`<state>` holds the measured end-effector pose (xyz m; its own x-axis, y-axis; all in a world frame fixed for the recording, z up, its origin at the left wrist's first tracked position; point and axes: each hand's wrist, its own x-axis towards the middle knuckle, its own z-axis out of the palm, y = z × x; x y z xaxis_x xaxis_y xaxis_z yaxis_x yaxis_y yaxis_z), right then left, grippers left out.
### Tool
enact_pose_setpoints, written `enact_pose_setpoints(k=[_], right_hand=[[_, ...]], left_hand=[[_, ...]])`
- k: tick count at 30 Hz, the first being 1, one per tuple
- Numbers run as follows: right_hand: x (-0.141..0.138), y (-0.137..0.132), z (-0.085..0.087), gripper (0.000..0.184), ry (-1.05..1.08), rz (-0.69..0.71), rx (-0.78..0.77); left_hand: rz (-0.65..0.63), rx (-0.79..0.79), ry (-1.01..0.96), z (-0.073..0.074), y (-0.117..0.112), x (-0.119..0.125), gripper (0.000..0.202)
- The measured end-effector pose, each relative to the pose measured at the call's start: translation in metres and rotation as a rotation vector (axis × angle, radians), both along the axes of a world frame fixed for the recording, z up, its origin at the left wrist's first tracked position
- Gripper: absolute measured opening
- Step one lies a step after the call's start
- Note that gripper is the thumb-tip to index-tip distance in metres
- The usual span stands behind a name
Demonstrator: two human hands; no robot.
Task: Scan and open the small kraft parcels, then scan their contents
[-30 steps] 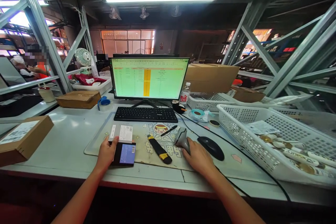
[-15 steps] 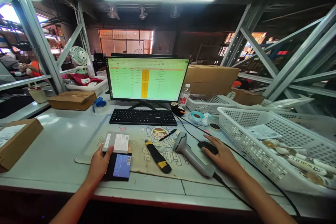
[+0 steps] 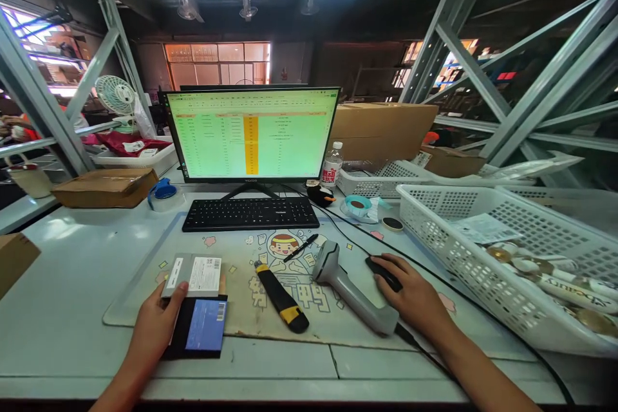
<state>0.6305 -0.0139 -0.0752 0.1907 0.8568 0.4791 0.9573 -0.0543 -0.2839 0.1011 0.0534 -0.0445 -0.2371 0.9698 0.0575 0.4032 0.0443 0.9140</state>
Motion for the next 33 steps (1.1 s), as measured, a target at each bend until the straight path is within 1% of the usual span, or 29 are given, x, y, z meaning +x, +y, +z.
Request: enact_pose_setpoints(k=[4,6,12,14,22,26,29,33], right_hand=[[-0.001,-0.001,0.001,0.045,-0.033,-0.049,0.023],[-0.001,-0.002,0.001,0.043,-0.048,-0.064,0.031],[-0.001,-0.001,0.0,0.043,-0.061,-0.053,0.056],[-0.002,-0.001,0.0,0.043,-0.063,-0.045,0.06],[-0.003,-0.001,0.001,0.041,-0.067,-0.047,0.063],[-0.003,-0.001,0.0,0.043,-0.052,-0.038,0.066],[-0.003,-0.002,0.001,0.043,-0.043,-0.033,0.058],[-0.003,-0.001,0.001,0.043,-0.041,-0.032,0.049]], left_hand=[[-0.005,-0.08,0.001,0.004,-0.002,-0.001,0.071],[-0.008,-0.095,0.007,0.003,-0.002,-0.003,0.072],[-0.026,-0.138,0.011,-0.01,0.005,-0.014,0.081],[-0.029,-0.148,0.02,-0.012,0.006,-0.015,0.082],[0.005,-0.141,0.002,-0.004,0.0,-0.007,0.081],[-0.016,-0.166,0.002,-0.003,0.001,-0.008,0.085],[0.001,-0.163,-0.006,-0.002,0.001,-0.008,0.087],[0.003,-0.189,0.013,-0.005,0.002,-0.01,0.09]])
